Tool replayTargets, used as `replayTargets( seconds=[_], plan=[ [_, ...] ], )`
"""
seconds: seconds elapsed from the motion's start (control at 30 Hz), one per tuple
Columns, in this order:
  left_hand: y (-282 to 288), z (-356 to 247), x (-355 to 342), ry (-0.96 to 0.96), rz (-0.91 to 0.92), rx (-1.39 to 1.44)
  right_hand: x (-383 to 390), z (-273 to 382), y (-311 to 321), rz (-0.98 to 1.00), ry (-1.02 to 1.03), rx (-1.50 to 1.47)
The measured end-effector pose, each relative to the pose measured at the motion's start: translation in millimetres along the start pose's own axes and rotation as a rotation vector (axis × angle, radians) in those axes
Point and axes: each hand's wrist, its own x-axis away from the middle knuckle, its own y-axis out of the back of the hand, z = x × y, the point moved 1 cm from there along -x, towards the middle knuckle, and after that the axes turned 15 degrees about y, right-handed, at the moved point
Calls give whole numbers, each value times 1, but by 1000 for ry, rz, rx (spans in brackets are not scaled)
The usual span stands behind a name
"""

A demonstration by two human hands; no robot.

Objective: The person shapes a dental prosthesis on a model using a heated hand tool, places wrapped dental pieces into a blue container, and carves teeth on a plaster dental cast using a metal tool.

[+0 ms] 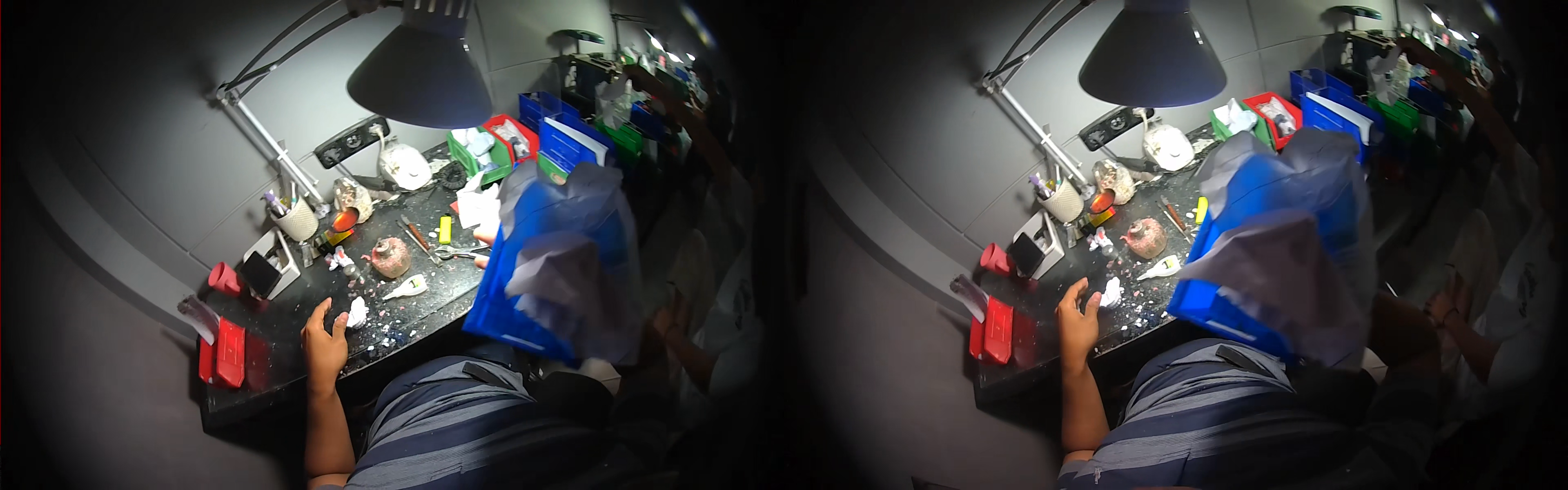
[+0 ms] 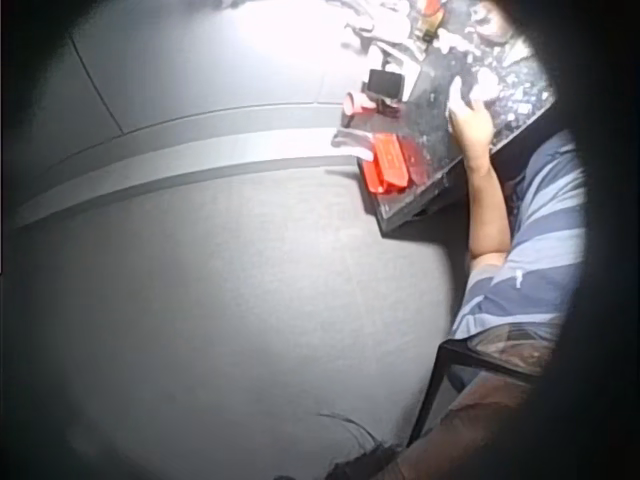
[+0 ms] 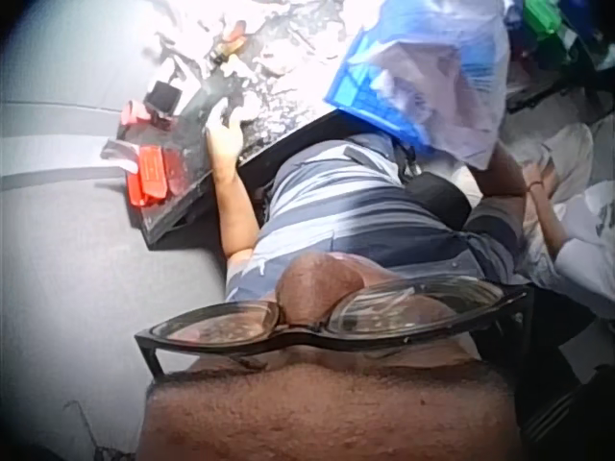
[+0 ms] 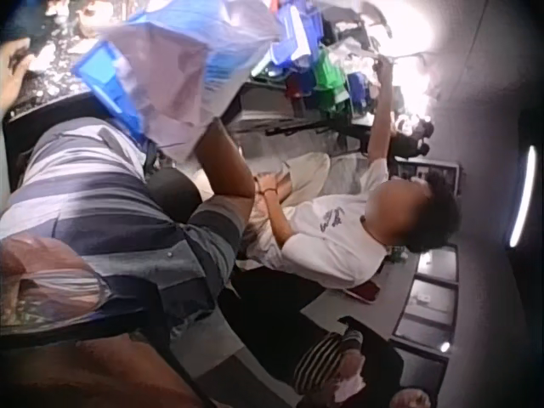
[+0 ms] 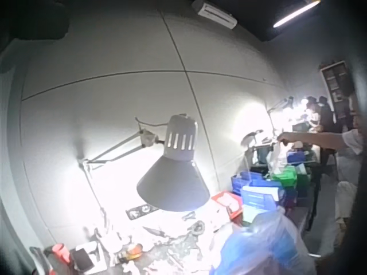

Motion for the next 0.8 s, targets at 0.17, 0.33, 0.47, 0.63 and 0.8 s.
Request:
replayTargets(
  seconds=[0.17,0.33,0.47,0.63,0.8],
  plan=[
    [4,-70,58,-514,79,282,2,-137,-23,53,-99,-356],
    [-13,-58,100,-461,64,306,-22,-148,-99,33,-148,98],
    [11,-25,81,-413,-13,231,-48,-115,-114,-107,201,-123],
    [30,-9,86,-424,-54,98,-75,-60,-105,550,563,771],
    [34,-1,83,-381,-30,400,-76,-58,-101,-197,448,523]
  ],
)
